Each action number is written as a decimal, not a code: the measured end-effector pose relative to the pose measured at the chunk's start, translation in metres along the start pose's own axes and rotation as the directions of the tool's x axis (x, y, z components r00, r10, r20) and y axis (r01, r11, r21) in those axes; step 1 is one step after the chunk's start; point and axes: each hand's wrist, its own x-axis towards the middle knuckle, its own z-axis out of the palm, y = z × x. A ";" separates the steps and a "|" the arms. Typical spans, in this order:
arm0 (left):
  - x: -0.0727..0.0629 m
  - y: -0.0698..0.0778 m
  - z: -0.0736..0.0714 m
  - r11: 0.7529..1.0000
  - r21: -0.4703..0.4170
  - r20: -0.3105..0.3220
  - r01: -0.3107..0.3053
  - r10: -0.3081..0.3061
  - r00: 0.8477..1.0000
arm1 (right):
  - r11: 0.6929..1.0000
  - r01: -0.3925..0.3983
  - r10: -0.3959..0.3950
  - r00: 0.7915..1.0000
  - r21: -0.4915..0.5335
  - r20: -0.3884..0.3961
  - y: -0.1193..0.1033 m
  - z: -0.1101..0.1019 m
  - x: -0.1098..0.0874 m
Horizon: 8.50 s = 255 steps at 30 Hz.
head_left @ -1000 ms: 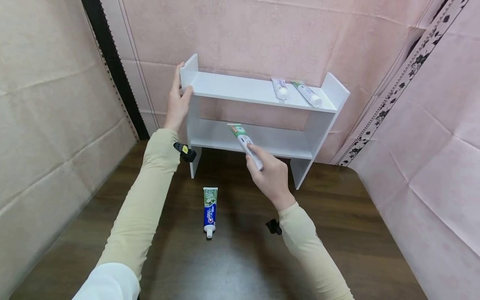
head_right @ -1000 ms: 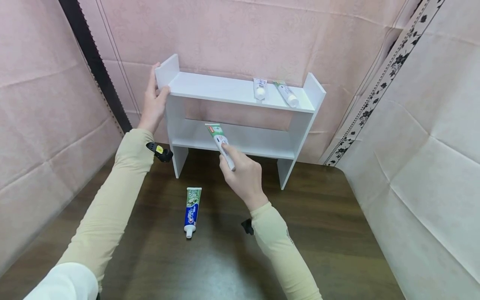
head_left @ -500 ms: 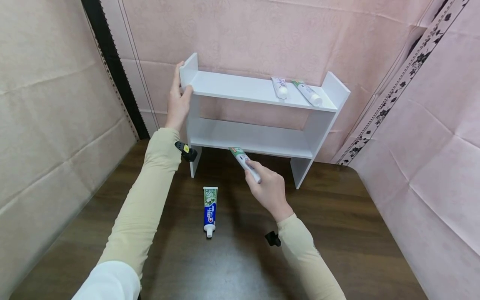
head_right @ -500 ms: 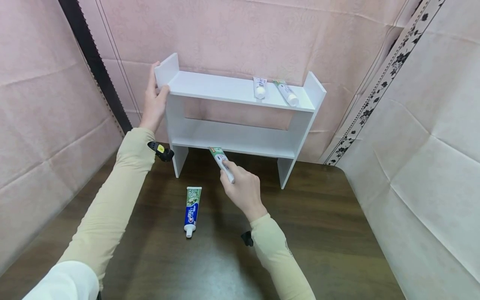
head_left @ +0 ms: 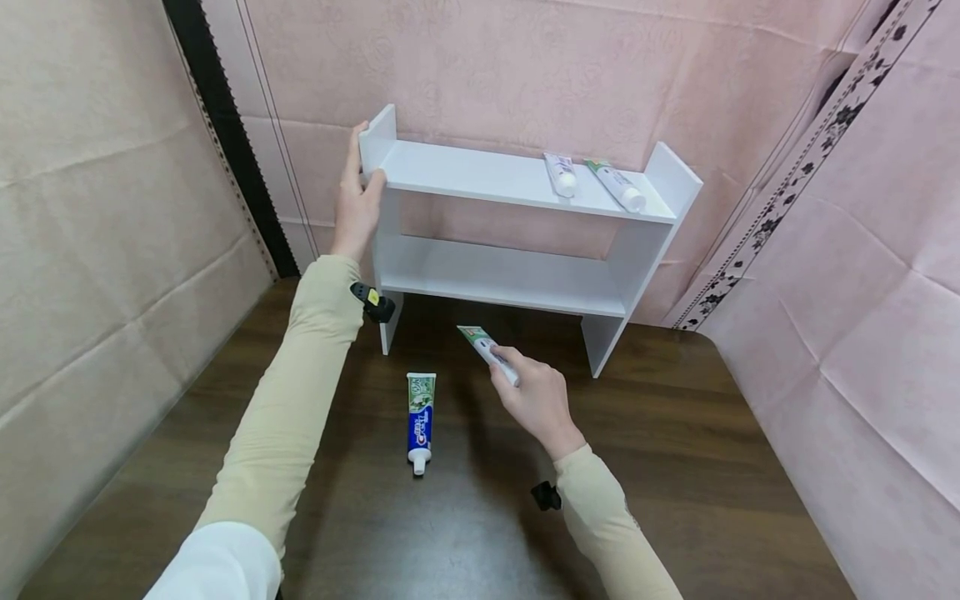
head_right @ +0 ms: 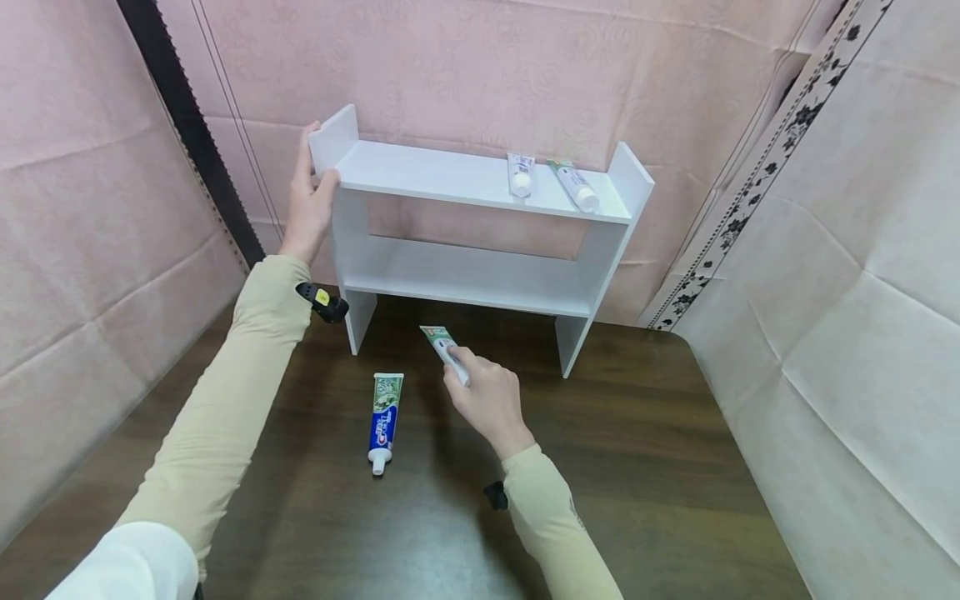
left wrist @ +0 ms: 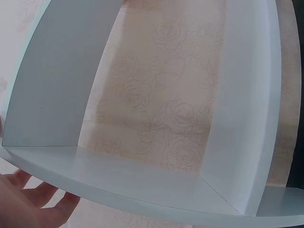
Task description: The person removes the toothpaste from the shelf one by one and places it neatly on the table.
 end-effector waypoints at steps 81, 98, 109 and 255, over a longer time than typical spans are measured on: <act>0.018 -0.021 0.002 1.000 -0.008 0.003 0.019 -0.019 1.000 | 0.954 -0.124 0.290 0.594 -0.272 0.750 0.010 0.041 -0.042; 0.008 -0.010 0.005 0.999 -0.038 -0.027 0.030 -0.031 0.999 | 0.952 -0.090 0.281 0.634 -0.292 0.721 0.010 0.042 -0.044; 0.018 -0.025 0.002 1.000 -0.006 -0.058 0.018 -0.019 0.998 | 0.960 -0.175 0.276 0.489 -0.217 0.827 0.023 0.034 -0.021; 0.025 -0.040 0.006 0.999 0.038 -0.081 -0.032 0.035 0.996 | 0.907 -0.113 0.028 0.977 -0.407 -0.210 0.001 -0.084 0.136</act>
